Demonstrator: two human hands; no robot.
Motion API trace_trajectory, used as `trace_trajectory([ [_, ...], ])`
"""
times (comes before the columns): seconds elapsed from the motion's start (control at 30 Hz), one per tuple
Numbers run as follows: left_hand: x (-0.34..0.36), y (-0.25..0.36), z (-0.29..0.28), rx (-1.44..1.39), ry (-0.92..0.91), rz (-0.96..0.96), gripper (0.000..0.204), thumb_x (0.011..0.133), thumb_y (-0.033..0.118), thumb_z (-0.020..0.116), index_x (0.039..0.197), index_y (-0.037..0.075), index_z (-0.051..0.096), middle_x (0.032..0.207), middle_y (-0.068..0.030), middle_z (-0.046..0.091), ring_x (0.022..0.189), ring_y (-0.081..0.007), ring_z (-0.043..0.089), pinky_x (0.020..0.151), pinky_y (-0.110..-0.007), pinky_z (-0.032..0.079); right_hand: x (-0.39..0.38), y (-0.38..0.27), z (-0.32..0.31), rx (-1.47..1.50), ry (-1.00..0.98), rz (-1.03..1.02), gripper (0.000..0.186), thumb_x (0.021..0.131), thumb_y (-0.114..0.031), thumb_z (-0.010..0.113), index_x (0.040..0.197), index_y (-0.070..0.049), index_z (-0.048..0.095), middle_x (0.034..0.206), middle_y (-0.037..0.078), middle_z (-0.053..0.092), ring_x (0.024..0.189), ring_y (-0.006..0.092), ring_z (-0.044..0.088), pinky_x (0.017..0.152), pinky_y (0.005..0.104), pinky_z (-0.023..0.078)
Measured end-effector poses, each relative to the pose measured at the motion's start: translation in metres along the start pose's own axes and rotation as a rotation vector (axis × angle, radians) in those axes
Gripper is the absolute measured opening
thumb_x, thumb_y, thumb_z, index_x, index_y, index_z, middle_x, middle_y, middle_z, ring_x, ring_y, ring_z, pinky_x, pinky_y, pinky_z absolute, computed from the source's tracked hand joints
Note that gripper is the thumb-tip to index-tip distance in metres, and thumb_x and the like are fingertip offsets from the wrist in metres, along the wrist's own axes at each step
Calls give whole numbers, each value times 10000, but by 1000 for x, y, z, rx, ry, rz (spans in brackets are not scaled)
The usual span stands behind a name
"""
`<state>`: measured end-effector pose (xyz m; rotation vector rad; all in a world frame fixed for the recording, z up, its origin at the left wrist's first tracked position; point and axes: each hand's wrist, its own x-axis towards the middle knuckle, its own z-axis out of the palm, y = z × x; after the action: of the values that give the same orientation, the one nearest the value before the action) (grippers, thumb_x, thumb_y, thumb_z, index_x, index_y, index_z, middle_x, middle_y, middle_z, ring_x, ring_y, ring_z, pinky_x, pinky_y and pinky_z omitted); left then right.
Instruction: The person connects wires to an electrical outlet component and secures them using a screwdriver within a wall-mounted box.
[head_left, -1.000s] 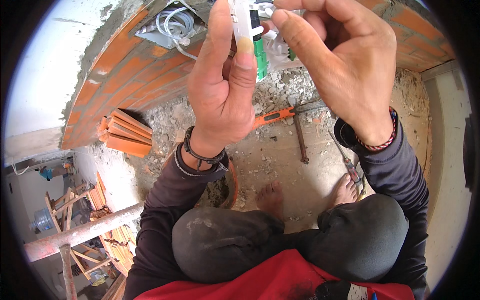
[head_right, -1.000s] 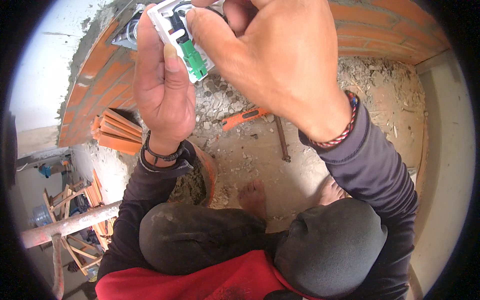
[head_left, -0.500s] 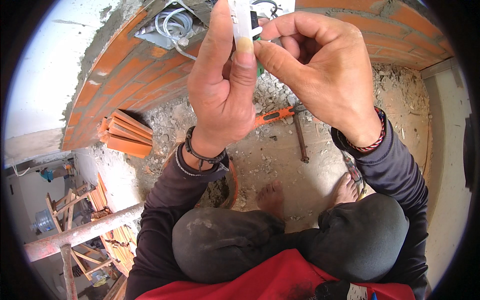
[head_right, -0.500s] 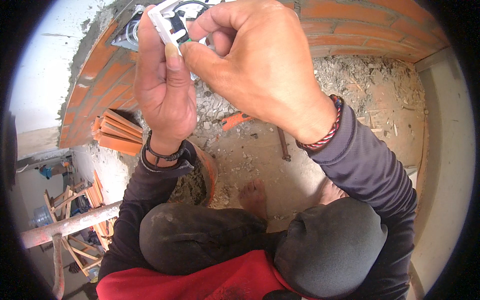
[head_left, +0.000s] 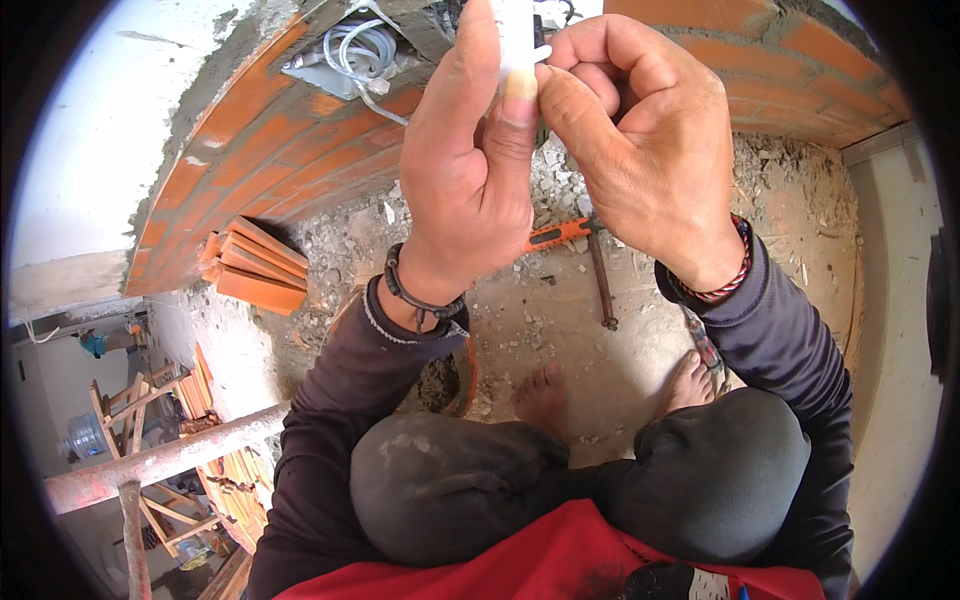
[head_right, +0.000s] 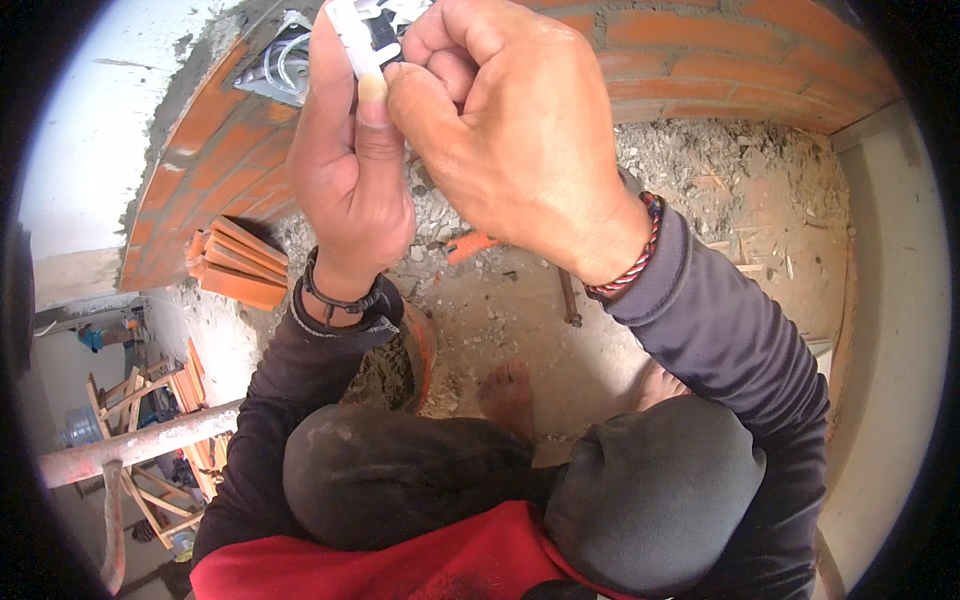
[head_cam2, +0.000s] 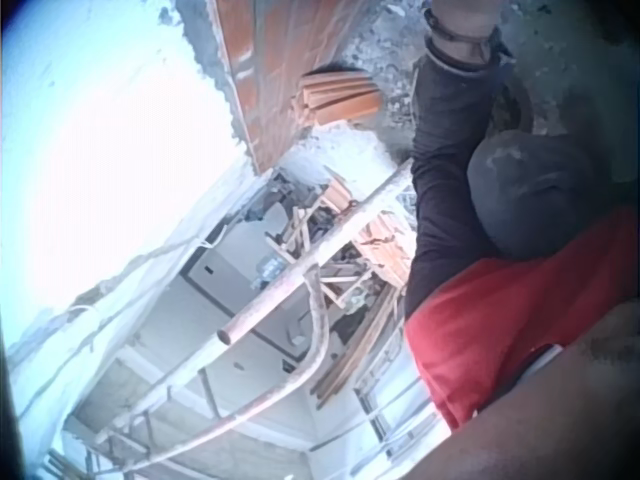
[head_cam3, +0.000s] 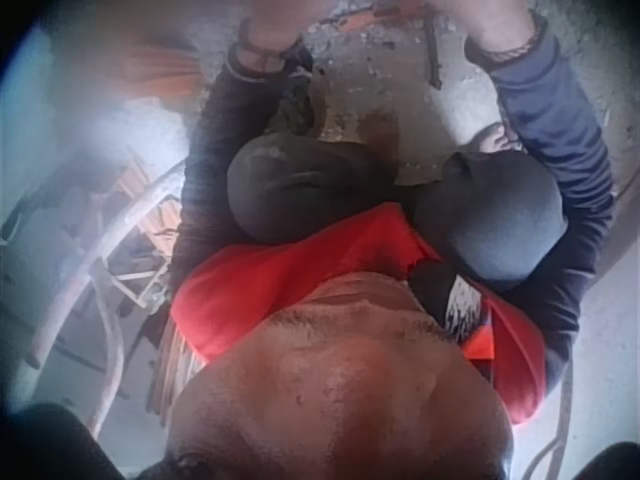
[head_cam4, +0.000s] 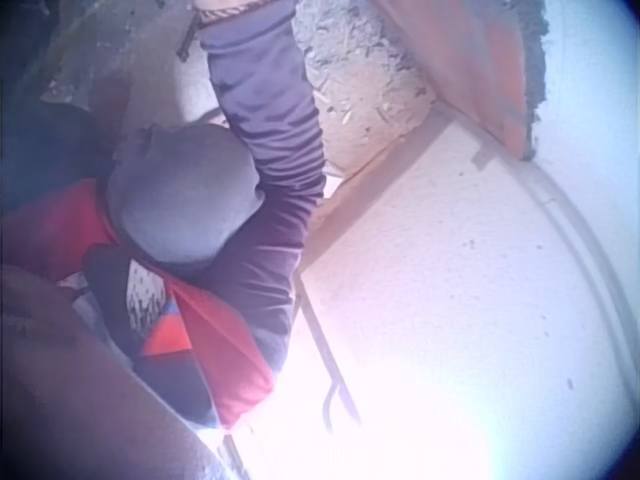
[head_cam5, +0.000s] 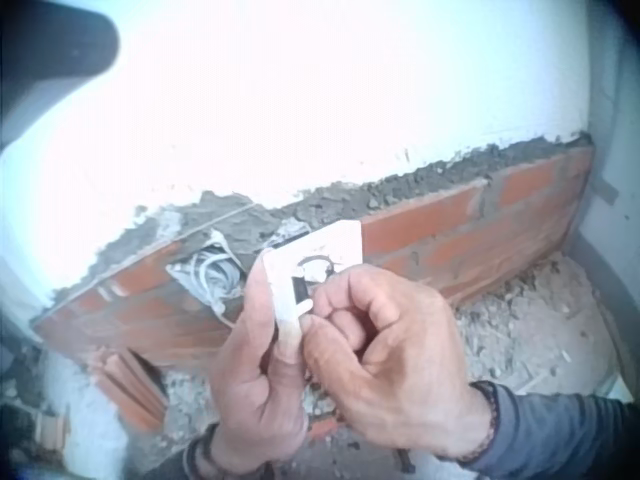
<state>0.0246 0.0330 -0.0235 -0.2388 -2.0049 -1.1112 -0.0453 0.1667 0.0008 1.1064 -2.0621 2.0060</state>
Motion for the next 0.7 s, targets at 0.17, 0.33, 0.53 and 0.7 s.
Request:
trace_trajectory([
  [0.17,0,1,1,-43,2,6,512,1094,92,484,1533,-125,333,1372,-207,595,1199,-221,610,1001,-333,500,0,6,3,244,0,97,69,964,-52,674,987,12,664,795,-52,583,714,23,495,642,194,433],
  [0.33,3,-15,0,-14,-11,108,526,1086,98,505,1526,-136,335,1377,-230,589,1203,-242,618,989,-336,508,1,5,-2,91,-59,-8,73,974,-40,656,1004,26,663,802,-52,593,721,22,514,645,190,432],
  [0.53,-1,-6,-1,103,-63,123,554,1077,115,527,1530,-134,327,1398,-240,579,1234,-252,609,1012,-337,492,19,-12,-12,333,20,134,155,997,-94,650,890,14,679,717,-31,626,622,25,520,533,199,408],
  [0.7,5,8,-7,-405,-16,-236,584,1107,160,450,1584,-88,222,1390,-183,579,1250,-242,599,1070,-373,478,23,-9,-12,145,150,2,176,987,-88,662,847,18,673,706,-24,634,612,26,517,534,195,408],
])
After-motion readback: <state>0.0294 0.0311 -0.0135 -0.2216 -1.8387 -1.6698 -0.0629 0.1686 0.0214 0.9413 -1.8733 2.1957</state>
